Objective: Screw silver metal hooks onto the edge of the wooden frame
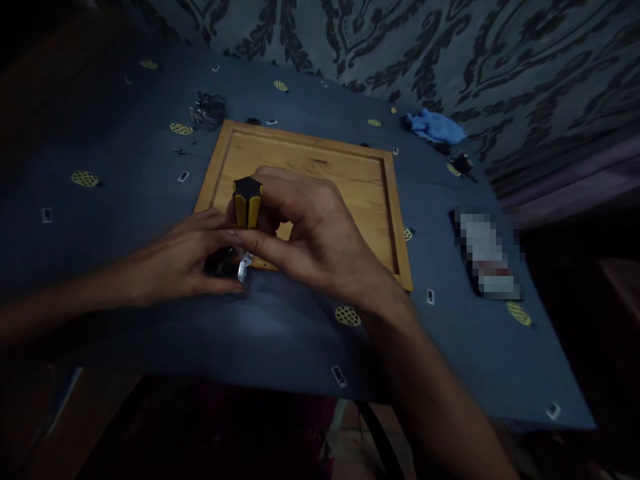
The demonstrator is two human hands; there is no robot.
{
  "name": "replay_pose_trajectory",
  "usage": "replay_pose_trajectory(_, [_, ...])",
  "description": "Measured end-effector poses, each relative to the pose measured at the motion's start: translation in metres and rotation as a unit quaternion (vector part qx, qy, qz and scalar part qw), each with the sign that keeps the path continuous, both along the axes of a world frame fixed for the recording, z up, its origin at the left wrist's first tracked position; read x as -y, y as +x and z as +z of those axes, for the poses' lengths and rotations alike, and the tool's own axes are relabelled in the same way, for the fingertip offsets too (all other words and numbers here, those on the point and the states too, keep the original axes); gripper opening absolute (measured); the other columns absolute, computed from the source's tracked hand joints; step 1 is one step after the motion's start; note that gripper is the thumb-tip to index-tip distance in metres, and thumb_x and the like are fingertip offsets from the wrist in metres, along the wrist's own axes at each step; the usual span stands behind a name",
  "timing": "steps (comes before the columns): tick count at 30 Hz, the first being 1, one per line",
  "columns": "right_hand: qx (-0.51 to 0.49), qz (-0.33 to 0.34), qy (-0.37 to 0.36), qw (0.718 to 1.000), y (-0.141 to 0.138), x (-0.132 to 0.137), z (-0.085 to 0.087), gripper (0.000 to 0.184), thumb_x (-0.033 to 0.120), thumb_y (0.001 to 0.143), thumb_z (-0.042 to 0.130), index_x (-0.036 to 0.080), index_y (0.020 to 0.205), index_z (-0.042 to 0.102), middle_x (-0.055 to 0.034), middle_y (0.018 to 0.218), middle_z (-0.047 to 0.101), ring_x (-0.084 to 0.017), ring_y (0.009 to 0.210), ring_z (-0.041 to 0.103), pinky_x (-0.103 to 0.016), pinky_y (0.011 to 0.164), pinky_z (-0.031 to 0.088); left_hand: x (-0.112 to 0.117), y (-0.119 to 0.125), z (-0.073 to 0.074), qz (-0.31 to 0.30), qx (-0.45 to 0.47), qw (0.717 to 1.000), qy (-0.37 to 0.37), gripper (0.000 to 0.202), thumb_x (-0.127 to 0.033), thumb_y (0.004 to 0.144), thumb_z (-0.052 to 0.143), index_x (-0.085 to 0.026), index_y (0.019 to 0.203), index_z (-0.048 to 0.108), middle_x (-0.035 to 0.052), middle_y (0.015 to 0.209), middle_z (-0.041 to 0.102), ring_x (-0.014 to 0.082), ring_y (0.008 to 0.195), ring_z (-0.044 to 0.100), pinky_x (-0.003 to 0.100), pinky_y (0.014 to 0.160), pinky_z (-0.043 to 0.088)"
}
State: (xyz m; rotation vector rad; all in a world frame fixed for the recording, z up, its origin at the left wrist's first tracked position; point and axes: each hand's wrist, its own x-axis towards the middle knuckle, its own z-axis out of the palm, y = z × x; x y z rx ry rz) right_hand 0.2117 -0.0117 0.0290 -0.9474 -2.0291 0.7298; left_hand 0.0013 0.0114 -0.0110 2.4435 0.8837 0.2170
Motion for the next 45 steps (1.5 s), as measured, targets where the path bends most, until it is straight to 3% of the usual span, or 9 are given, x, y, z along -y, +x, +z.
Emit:
replay_pose_trajectory(10, [-0.051, -0.016, -0.006, 0.999, -0.001, 0.000, -0.008, 0.017, 0.039, 0.088, 0.078, 0.023, 0.085, 0.072, 0.0000, 0.079, 0.066, -0.016, 0.069, 0.063, -0.032, 0.061, 0.052, 0.000, -0.001, -0.002, -0.011, 0.005, 1.000, 0.004, 0.034, -0.043, 0.085, 0.074, -0.017, 0.106, 0.067, 0.0077, 0.117, 0.065, 0.0259, 0.112, 0.057, 0.041, 0.097, 0.045])
replay_pose_trajectory(16, [-0.058, -0.041, -0.011, 0.997, -0.005, 0.004, -0.007, 0.017, 0.038, 0.083, 0.083, 0.025, 0.084, 0.072, 0.0014, 0.076, 0.065, -0.015, 0.064, 0.062, -0.030, 0.057, 0.053, -0.001, 0.000, 0.000, -0.005, -0.006, 1.000, -0.005, 0.035, -0.045, 0.084, 0.074, -0.017, 0.105, 0.067, 0.0071, 0.109, 0.064, 0.0262, 0.108, 0.057, 0.040, 0.093, 0.046])
replay_pose_trajectory(24, [-0.129, -0.139, 0.008, 0.982, -0.007, 0.012, -0.004, 0.014, 0.030, 0.081, 0.085, 0.025, 0.081, 0.071, 0.0020, 0.077, 0.068, -0.015, 0.060, 0.061, -0.032, 0.051, 0.051, -0.001, -0.001, 0.000, -0.006, 0.013, 1.000, -0.004, 0.030, -0.044, 0.084, 0.074, -0.019, 0.097, 0.066, 0.0038, 0.100, 0.061, 0.0244, 0.102, 0.056, 0.037, 0.087, 0.044])
replay_pose_trajectory(30, [-0.090, -0.149, -0.005, 0.985, -0.007, 0.013, -0.013, 0.017, 0.036, 0.085, 0.081, 0.024, 0.079, 0.070, 0.0016, 0.074, 0.067, -0.014, 0.064, 0.063, -0.028, 0.052, 0.053, 0.000, 0.001, 0.002, -0.002, -0.005, 1.000, -0.006, 0.031, -0.041, 0.083, 0.076, -0.018, 0.101, 0.066, 0.0052, 0.106, 0.062, 0.0254, 0.107, 0.057, 0.039, 0.091, 0.045])
replay_pose_trajectory(45, [-0.098, -0.134, -0.032, 0.986, -0.007, 0.013, -0.015, 0.020, 0.041, 0.081, 0.084, 0.027, 0.080, 0.070, -0.0012, 0.076, 0.066, -0.018, 0.064, 0.061, -0.031, 0.048, 0.052, 0.000, 0.001, 0.002, -0.001, -0.003, 1.000, -0.010, 0.030, -0.041, 0.083, 0.076, -0.018, 0.100, 0.065, 0.0052, 0.105, 0.063, 0.0254, 0.106, 0.057, 0.038, 0.091, 0.045])
